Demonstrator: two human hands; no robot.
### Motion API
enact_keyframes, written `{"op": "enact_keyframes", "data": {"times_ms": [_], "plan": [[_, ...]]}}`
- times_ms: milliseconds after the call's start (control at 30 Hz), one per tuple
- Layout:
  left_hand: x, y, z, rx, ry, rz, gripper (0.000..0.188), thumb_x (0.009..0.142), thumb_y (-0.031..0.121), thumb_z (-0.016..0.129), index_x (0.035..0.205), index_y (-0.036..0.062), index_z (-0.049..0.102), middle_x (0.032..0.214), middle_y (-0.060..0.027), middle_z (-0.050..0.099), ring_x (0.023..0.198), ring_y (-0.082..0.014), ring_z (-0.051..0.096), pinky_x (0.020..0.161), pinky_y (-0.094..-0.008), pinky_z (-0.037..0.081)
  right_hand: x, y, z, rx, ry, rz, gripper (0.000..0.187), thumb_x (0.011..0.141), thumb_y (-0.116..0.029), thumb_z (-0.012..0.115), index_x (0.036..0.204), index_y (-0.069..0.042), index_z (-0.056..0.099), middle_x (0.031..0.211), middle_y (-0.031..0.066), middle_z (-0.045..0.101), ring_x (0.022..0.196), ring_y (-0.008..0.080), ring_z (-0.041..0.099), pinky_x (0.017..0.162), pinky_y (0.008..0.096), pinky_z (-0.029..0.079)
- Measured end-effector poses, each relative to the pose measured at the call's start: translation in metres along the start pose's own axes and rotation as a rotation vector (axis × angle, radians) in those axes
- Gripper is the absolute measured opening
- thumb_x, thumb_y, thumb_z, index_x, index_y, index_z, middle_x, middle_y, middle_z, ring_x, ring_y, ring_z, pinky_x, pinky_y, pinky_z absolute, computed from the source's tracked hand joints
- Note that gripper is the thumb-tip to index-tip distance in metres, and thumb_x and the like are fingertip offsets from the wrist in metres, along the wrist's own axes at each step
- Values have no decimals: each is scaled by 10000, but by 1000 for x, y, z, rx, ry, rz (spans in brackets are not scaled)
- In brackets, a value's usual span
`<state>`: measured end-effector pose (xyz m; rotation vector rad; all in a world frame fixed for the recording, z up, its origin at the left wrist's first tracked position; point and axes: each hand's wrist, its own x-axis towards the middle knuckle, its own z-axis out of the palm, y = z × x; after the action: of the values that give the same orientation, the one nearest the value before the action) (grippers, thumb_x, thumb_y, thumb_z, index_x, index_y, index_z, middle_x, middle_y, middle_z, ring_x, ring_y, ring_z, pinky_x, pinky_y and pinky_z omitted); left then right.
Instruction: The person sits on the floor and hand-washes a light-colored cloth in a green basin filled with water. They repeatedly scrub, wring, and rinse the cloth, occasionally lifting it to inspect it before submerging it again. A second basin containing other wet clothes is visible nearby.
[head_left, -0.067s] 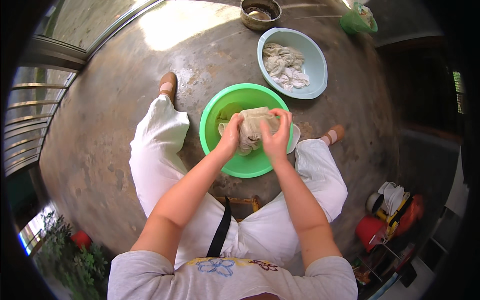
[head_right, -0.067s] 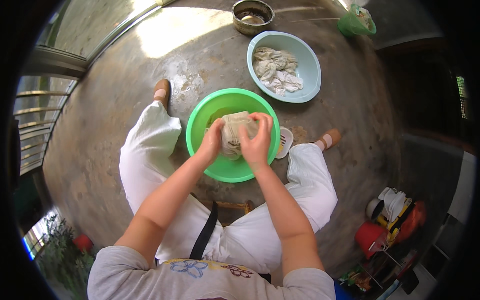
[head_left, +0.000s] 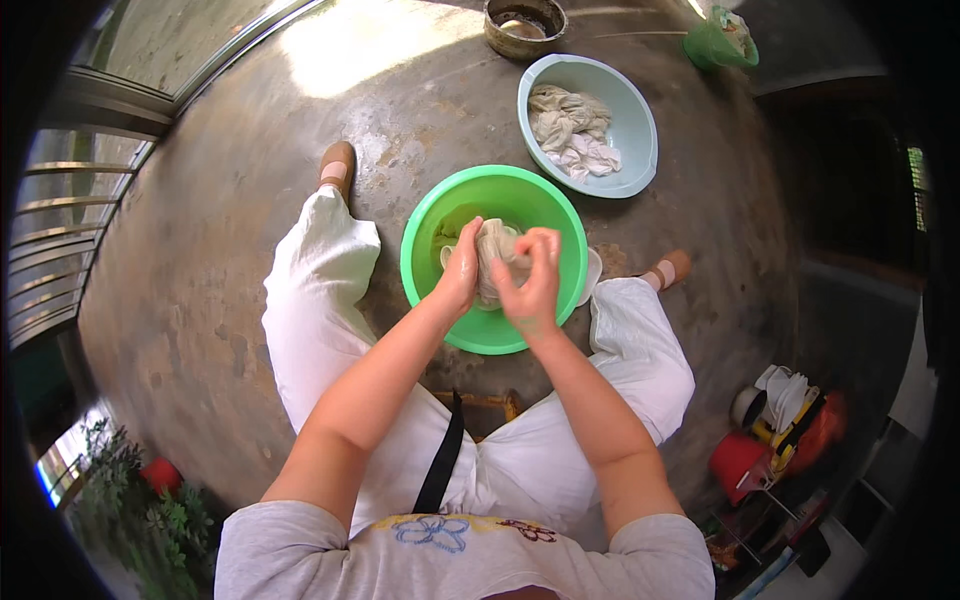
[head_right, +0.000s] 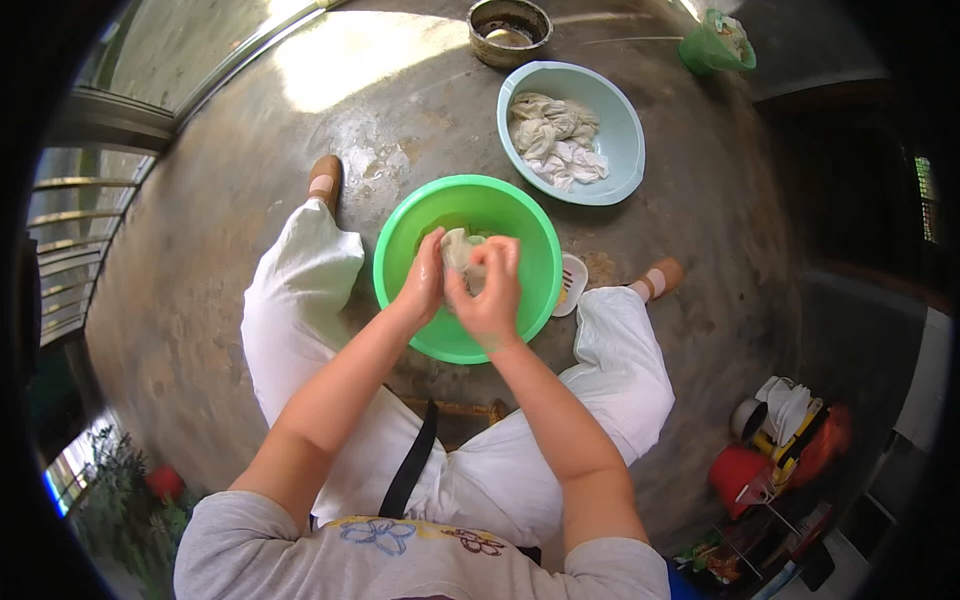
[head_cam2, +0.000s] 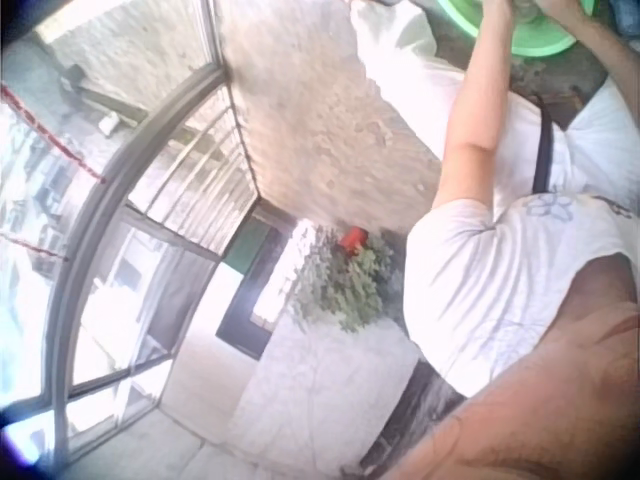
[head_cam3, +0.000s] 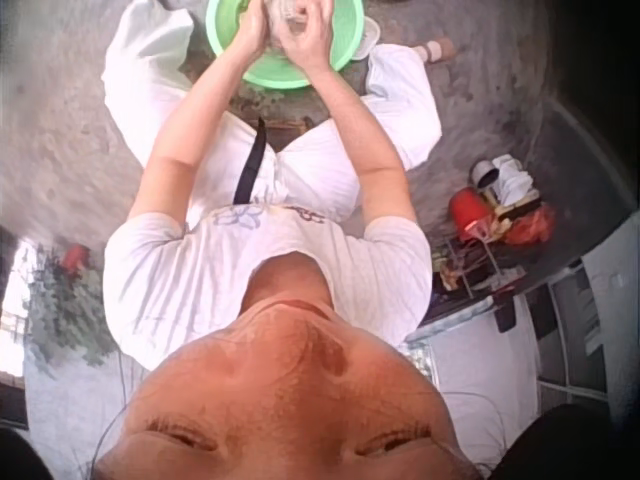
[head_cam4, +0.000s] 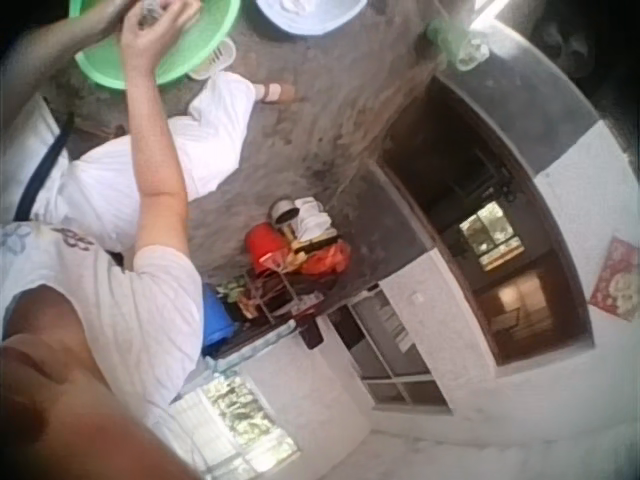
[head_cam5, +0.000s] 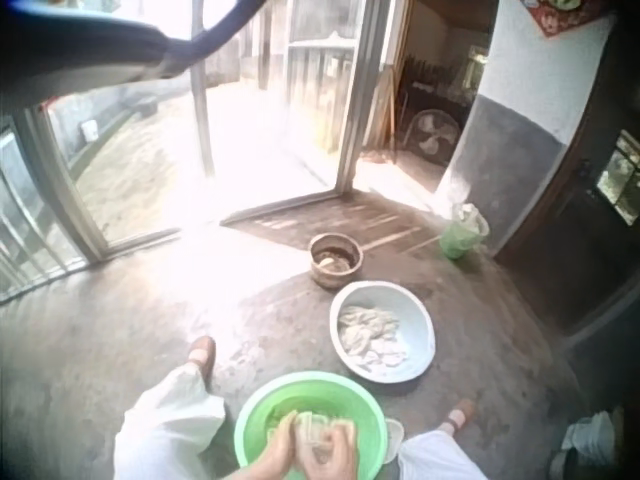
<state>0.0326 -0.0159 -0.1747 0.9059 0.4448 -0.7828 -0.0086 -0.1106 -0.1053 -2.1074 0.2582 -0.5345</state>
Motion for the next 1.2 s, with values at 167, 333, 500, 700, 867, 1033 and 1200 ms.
{"op": "enact_keyframes", "data": {"times_ms": [167, 333, 500, 700, 867, 1033, 1200], "plan": [[-24, -8, 48, -190, 111, -218, 268, 956, 359, 476, 909, 113, 572, 812, -12, 576, 743, -128, 552, 653, -304, 464, -5, 45, 25, -91, 32, 409, 301, 819, -175, 630, 578, -49, 501, 577, 120, 495, 541, 302, 521, 556, 365, 428], [1, -19, 1, 15, -13, -142, 269, 957, 298, 469, 1059, 74, 576, 945, -54, 615, 850, -149, 584, 721, -308, 483, -26, 1, 41, 6, 76, -25, 346, 874, -190, 590, 598, -12, 479, 565, 150, 483, 491, 305, 465, 530, 376, 416], [-27, 1, 41, -93, -15, -313, 317, 941, 318, 500, 1090, 47, 573, 1012, -84, 631, 876, -177, 609, 757, -333, 496, 11, 67, 8, 22, 62, 598, 308, 912, -263, 570, 724, -20, 554, 668, 109, 564, 608, 183, 530, 743, 274, 449], [-14, 46, 19, 4, -63, -26, 415, 953, 349, 488, 1203, 18, 498, 1160, -69, 570, 1016, -150, 561, 928, -297, 414, 39, 43, -29, 591, -443, 605, 468, 815, -313, 713, 1142, -2, 592, 1033, 69, 650, 964, 118, 588, 841, 268, 464], [-23, 61, 5, 588, -328, 253, 400, 868, 271, 647, 1146, 5, 536, 1055, -64, 599, 925, -148, 575, 810, -294, 457, 44, 7, -53, 293, -583, 516, 370, 721, -122, 783, 1035, 5, 635, 940, 52, 676, 862, 149, 628, 766, 286, 504], [-31, 81, -8, 1257, -350, 478, 394, 665, 317, 812, 923, 54, 673, 898, -127, 664, 789, -232, 620, 721, -330, 478, 36, 6, -72, 879, -312, 682, 293, 773, -15, 697, 1048, 19, 603, 971, 72, 660, 879, 146, 625, 779, 284, 508], [-30, 87, -10, 826, -255, 408, 385, 727, 233, 768, 973, 40, 543, 872, -32, 599, 800, -140, 578, 740, -314, 466, 31, 26, -67, 885, -157, 694, 343, 802, 42, 624, 1136, 5, 558, 1102, 103, 609, 969, 164, 601, 838, 290, 491]]}}
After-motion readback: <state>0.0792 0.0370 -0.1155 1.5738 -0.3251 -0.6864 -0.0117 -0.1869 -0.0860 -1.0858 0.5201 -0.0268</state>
